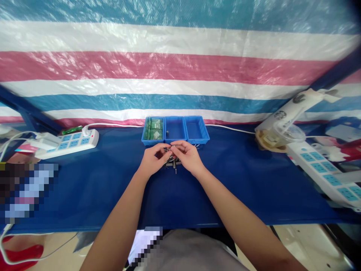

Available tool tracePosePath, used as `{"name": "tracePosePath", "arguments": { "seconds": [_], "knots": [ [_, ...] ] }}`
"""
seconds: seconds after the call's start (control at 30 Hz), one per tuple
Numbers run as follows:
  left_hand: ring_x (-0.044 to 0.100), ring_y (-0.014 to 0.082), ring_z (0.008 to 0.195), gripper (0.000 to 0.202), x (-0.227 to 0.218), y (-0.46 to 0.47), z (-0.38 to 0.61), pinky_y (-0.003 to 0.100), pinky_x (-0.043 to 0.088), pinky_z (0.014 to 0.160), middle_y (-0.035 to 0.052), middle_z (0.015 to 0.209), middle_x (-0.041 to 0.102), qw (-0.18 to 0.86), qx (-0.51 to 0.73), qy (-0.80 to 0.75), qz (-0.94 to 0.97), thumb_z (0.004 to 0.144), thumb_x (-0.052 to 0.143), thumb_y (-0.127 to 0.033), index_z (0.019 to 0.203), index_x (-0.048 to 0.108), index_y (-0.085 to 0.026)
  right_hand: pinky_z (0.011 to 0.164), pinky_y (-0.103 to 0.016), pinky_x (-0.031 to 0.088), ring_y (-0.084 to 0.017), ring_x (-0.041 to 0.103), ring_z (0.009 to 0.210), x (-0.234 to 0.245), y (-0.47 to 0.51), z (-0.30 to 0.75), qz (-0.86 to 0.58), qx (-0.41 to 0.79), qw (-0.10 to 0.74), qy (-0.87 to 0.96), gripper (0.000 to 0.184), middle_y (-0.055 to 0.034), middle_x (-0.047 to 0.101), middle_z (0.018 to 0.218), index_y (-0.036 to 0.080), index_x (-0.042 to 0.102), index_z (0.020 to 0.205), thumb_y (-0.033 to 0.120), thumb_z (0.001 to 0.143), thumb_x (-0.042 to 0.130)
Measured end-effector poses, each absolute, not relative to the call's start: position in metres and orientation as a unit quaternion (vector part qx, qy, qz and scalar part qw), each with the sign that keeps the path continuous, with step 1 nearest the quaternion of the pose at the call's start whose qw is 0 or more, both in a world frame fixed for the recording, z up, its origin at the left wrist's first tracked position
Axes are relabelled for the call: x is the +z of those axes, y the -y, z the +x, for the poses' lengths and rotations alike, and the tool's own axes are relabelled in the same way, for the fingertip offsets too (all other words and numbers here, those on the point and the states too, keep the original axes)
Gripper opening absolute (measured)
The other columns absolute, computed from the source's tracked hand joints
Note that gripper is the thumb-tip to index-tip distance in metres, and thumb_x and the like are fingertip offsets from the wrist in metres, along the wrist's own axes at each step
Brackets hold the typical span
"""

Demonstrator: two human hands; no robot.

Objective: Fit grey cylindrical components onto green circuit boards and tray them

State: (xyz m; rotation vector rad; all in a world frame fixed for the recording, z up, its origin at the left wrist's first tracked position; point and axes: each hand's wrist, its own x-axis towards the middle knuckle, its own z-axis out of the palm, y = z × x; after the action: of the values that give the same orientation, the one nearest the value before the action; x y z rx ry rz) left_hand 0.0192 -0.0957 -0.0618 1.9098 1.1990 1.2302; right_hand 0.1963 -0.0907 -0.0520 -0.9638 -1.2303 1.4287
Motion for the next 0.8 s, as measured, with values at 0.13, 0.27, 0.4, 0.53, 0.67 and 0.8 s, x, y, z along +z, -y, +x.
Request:
{"name": "tracePosePath", "arguments": {
  "seconds": [0.13,0.27,0.4,0.53,0.67,0.8],
  "knots": [
    [0.052,0.0087,0.055,0.024,-0.0613,0.0957,0.0208,0.02,0.048,0.059,-0.0044,0.062,0.059,0.259,0.454,-0.456,0.72,0.092,0.069,-0.036,0.108,0.074,-0.02,0.07,-0.032,0.057,-0.015,0.068,0.066,-0.0529,0.0884,0.1979,-0.417,0.581,0.492,0.497,0.035,-0.002,0.077,0.079,0.022,0.072,0.094,0.05,0.076,0.082],
    [0.056,0.0097,0.058,0.024,-0.0613,0.094,0.0191,0.021,0.049,0.061,-0.0028,0.065,0.064,0.252,0.443,-0.469,0.722,0.096,0.064,-0.036,0.11,0.074,-0.02,0.068,-0.032,0.057,-0.015,0.068,0.067,-0.0524,0.0886,0.1979,-0.419,0.559,0.501,0.511,0.034,-0.0032,0.077,0.081,0.021,0.073,0.092,0.049,0.076,0.083],
    [0.059,0.0108,0.059,0.027,-0.0616,0.0927,0.0171,0.022,0.048,0.062,-0.0018,0.067,0.067,0.265,0.423,-0.475,0.725,0.097,0.061,-0.041,0.106,0.074,-0.019,0.067,-0.031,0.056,-0.015,0.067,0.067,-0.0513,0.0886,0.1976,-0.421,0.539,0.513,0.519,0.033,-0.0034,0.076,0.081,0.021,0.075,0.094,0.049,0.077,0.082],
    [0.062,0.0114,0.062,0.031,-0.0611,0.0932,0.0157,0.022,0.048,0.063,-0.0002,0.072,0.07,0.272,0.4,-0.48,0.732,0.1,0.056,-0.043,0.1,0.075,-0.018,0.065,-0.031,0.056,-0.014,0.065,0.063,-0.0496,0.0889,0.1978,-0.428,0.54,0.509,0.516,0.036,-0.0027,0.075,0.079,0.02,0.076,0.093,0.051,0.075,0.083],
    [0.061,0.0109,0.062,0.03,-0.0609,0.0941,0.0165,0.021,0.049,0.063,-0.0008,0.072,0.069,0.277,0.402,-0.476,0.732,0.097,0.061,-0.043,0.106,0.074,-0.018,0.064,-0.03,0.055,-0.013,0.064,0.062,-0.0479,0.0892,0.1981,-0.421,0.55,0.513,0.507,0.035,-0.0018,0.075,0.077,0.02,0.075,0.091,0.05,0.074,0.083],
    [0.057,0.0099,0.058,0.027,-0.0625,0.0941,0.0182,0.02,0.048,0.062,-0.0042,0.064,0.063,0.259,0.428,-0.478,0.722,0.094,0.066,-0.037,0.114,0.071,-0.019,0.062,-0.03,0.055,-0.013,0.063,0.06,-0.0468,0.0891,0.1981,-0.431,0.548,0.516,0.498,0.036,-0.0015,0.073,0.073,0.02,0.075,0.089,0.05,0.073,0.084]
  ]
}}
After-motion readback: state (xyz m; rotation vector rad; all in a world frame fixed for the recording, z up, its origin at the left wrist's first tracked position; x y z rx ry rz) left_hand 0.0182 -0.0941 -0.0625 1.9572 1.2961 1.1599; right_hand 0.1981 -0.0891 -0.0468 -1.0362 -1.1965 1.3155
